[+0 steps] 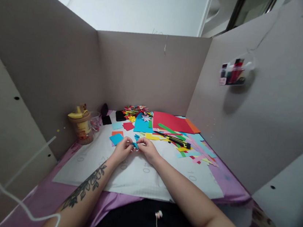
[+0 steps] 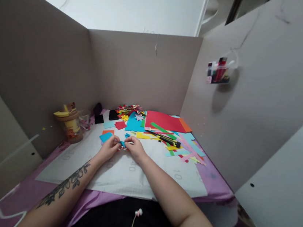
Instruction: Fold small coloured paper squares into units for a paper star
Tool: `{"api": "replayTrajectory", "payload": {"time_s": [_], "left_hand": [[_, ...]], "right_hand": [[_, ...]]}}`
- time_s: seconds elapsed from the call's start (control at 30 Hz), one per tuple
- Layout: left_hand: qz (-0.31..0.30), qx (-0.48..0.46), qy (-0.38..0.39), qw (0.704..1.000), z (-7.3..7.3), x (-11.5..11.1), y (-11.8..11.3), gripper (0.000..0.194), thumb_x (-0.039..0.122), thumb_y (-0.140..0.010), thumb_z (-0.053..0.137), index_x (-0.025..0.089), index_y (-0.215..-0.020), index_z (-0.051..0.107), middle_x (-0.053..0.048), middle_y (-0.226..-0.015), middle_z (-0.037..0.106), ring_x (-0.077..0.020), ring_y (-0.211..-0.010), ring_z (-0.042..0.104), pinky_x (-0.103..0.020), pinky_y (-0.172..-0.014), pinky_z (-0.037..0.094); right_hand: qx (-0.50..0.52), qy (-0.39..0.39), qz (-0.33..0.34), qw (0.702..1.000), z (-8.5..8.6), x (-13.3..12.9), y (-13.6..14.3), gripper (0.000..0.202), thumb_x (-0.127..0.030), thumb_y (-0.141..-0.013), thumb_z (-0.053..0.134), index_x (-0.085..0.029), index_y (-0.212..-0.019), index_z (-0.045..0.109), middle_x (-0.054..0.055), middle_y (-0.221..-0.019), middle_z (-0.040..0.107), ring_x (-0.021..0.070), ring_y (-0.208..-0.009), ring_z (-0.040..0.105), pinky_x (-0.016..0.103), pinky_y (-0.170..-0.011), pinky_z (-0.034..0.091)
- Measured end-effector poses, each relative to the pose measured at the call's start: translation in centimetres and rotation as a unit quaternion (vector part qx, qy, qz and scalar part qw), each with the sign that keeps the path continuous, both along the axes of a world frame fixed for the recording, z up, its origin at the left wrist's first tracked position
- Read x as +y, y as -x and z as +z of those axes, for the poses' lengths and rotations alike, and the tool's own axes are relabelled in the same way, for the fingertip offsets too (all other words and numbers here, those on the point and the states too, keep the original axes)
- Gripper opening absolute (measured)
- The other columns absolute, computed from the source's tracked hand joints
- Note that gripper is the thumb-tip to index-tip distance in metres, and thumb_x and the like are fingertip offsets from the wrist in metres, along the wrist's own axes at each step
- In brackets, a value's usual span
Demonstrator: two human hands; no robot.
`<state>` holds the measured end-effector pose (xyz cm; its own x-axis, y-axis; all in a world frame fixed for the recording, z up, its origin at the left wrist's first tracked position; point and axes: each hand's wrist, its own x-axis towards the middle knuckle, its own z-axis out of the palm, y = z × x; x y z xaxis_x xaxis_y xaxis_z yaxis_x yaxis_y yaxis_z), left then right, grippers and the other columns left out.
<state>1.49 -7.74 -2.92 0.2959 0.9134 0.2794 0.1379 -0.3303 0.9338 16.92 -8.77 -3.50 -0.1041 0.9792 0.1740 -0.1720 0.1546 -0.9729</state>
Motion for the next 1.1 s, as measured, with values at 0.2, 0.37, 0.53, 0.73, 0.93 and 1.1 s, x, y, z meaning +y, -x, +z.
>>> {"api": "replayTrajectory", "payload": {"time_s": [0.2, 0.37, 0.53, 0.73, 0.93, 1.1], "left_hand": [[-0.017, 0.016, -0.009, 1.000, -0.2, 0.1, 0.0, 0.010, 0.022, -0.074, 0.052, 0.019, -0.080, 0.044, 0.002, -0.063, 0.061, -0.0119, -0.058, 0.060, -0.021, -0.053, 0.043], [-0.037, 0.019, -0.006, 0.999, 0.3, -0.3, 0.0, 0.011, 0.023, -0.074, 0.053, 0.017, -0.081, 0.047, 0.002, -0.066, 0.059, -0.0105, -0.060, 0.058, -0.021, -0.056, 0.044], [-0.043, 0.003, 0.012, 0.999, 1.0, -0.8, -0.1, 0.020, 0.035, -0.079, 0.049, 0.016, -0.084, 0.053, -0.002, -0.077, 0.061, -0.0137, -0.071, 0.060, -0.024, -0.062, 0.049], [-0.021, 0.023, 0.021, 0.999, 1.3, -0.9, 0.0, 0.025, 0.040, -0.075, 0.055, 0.015, -0.081, 0.058, -0.002, -0.072, 0.061, -0.0134, -0.065, 0.058, -0.023, -0.058, 0.048], [-0.016, 0.034, 0.006, 0.999, 0.7, -0.5, 0.2, 0.025, 0.038, -0.075, 0.056, 0.014, -0.082, 0.060, -0.002, -0.072, 0.063, -0.0125, -0.062, 0.057, -0.022, -0.056, 0.046], [-0.024, 0.031, 0.012, 0.999, 0.4, -0.3, 0.2, 0.024, 0.036, -0.074, 0.058, 0.014, -0.083, 0.059, -0.002, -0.073, 0.063, -0.0128, -0.063, 0.058, -0.023, -0.057, 0.047]], "right_hand": [[-0.025, -0.015, 0.003, 1.000, -0.6, 0.4, -0.2, 0.018, -0.032, -0.067, 0.064, -0.017, -0.078, 0.061, 0.001, -0.069, 0.061, 0.0119, -0.059, 0.054, 0.023, -0.055, 0.042], [-0.075, -0.043, -0.018, 0.996, -0.6, 0.7, -0.4, 0.016, -0.032, -0.068, 0.062, -0.017, -0.073, 0.061, 0.000, -0.064, 0.059, 0.0115, -0.056, 0.052, 0.023, -0.055, 0.040], [-0.166, -0.129, -0.062, 0.976, -0.3, 0.6, -0.9, 0.013, -0.029, -0.072, 0.057, -0.017, -0.070, 0.062, 0.001, -0.072, 0.059, 0.0144, -0.070, 0.054, 0.025, -0.064, 0.040], [-0.212, -0.159, -0.063, 0.962, 0.0, 0.3, -1.0, 0.013, -0.027, -0.075, 0.054, -0.017, -0.070, 0.061, 0.001, -0.076, 0.057, 0.0148, -0.075, 0.053, 0.024, -0.065, 0.040], [-0.216, -0.161, -0.054, 0.962, 0.3, 0.1, -0.9, 0.013, -0.026, -0.076, 0.053, -0.017, -0.069, 0.059, 0.001, -0.075, 0.056, 0.0140, -0.073, 0.052, 0.024, -0.064, 0.039], [-0.213, -0.150, -0.046, 0.964, 0.5, -0.1, -0.9, 0.013, -0.027, -0.074, 0.054, -0.016, -0.069, 0.059, 0.000, -0.071, 0.056, 0.0135, -0.069, 0.051, 0.025, -0.066, 0.039]]}}
